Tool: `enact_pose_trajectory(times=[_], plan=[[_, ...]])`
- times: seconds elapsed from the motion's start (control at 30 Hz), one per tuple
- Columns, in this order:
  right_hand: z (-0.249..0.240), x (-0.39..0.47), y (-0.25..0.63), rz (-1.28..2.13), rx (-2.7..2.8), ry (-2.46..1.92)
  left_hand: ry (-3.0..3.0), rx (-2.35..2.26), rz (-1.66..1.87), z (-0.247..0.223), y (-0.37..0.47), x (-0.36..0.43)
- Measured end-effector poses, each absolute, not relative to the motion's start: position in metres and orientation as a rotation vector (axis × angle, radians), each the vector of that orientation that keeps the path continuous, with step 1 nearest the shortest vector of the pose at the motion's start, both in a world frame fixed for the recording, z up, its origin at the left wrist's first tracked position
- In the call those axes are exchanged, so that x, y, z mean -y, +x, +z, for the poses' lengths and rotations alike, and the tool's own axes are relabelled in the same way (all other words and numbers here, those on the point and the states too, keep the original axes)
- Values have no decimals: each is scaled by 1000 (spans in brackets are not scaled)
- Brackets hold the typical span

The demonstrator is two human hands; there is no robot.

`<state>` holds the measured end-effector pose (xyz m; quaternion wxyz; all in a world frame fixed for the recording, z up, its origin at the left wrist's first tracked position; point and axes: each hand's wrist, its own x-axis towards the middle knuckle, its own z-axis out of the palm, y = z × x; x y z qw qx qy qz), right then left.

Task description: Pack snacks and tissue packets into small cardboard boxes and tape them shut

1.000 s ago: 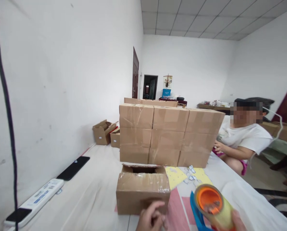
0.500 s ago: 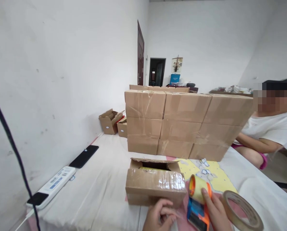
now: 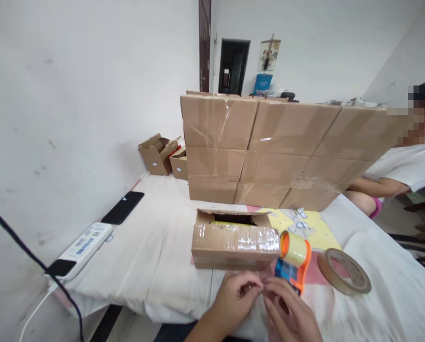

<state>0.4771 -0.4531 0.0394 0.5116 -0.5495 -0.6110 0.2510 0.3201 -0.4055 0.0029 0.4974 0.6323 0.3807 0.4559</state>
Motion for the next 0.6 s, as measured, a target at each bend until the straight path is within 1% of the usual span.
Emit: enact_pose_trajectory(times=[0.17,0.37,0.6], plan=[[31,458,474,604,1535,-1397,1657,-906,1166,15,312,410],[51,458,473,601,1603,-1354,1657,-887,1269,19,313,414],[70,451,470,529,1753,-1281,1648,-1120,1338,31,315,418]])
